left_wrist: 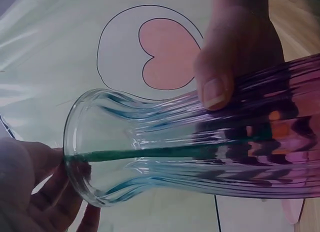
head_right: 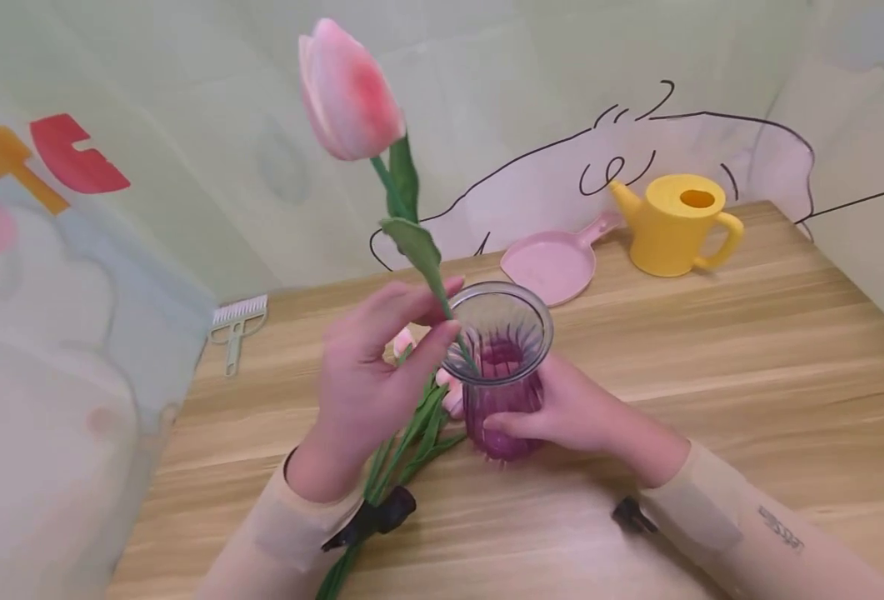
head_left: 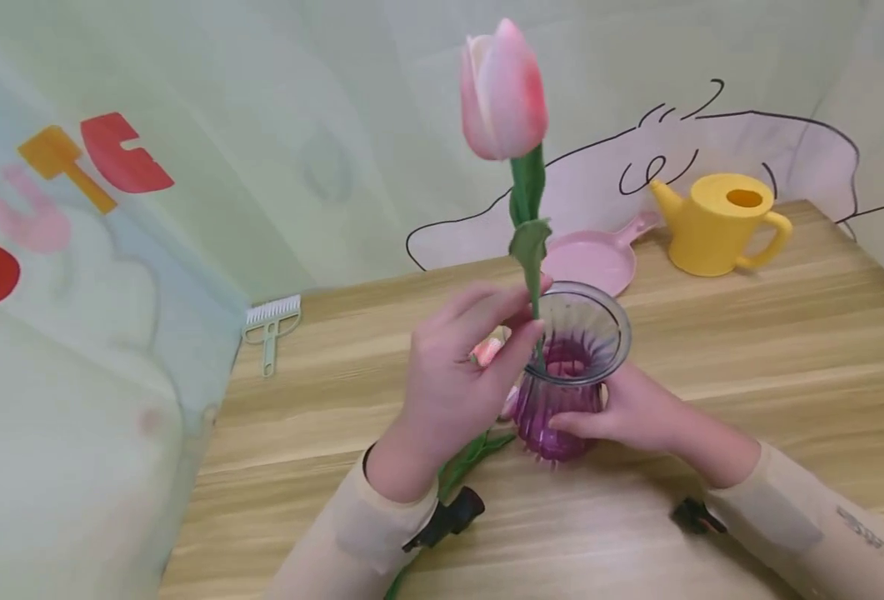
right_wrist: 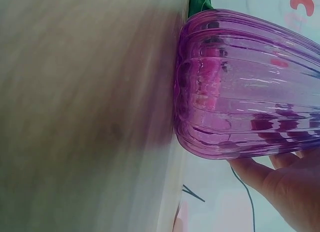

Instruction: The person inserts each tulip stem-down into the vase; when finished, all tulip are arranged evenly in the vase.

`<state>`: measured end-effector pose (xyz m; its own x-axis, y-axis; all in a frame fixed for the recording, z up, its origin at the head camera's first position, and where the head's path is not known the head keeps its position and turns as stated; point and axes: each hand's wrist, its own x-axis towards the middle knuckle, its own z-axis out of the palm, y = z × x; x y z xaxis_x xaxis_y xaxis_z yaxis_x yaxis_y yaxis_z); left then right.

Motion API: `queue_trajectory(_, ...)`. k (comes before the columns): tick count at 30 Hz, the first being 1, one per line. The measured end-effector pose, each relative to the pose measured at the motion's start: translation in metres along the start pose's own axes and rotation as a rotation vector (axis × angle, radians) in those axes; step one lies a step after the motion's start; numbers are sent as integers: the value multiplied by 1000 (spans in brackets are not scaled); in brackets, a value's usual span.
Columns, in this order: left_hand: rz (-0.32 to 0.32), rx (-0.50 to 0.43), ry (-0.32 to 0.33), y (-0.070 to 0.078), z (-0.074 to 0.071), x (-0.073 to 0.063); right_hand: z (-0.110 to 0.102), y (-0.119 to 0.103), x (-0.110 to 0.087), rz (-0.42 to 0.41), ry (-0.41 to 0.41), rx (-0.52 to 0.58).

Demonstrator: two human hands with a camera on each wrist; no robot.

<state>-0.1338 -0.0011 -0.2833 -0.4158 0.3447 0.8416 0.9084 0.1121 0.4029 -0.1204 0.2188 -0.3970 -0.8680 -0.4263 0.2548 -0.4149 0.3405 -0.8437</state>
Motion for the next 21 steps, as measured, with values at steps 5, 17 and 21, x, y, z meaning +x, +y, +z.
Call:
queue_trajectory(5, -42, 105, -120, -1, 1, -2, -1, -1, -2, -14, 23, -16)
queue_trajectory(17, -180, -14, -61, 2, -17, 0, 1, -4, -2, 19, 18, -22)
queue_trajectory(21, -200, -60, -30, 1, -24, -4, 1, -3, -1, 18, 19, -32)
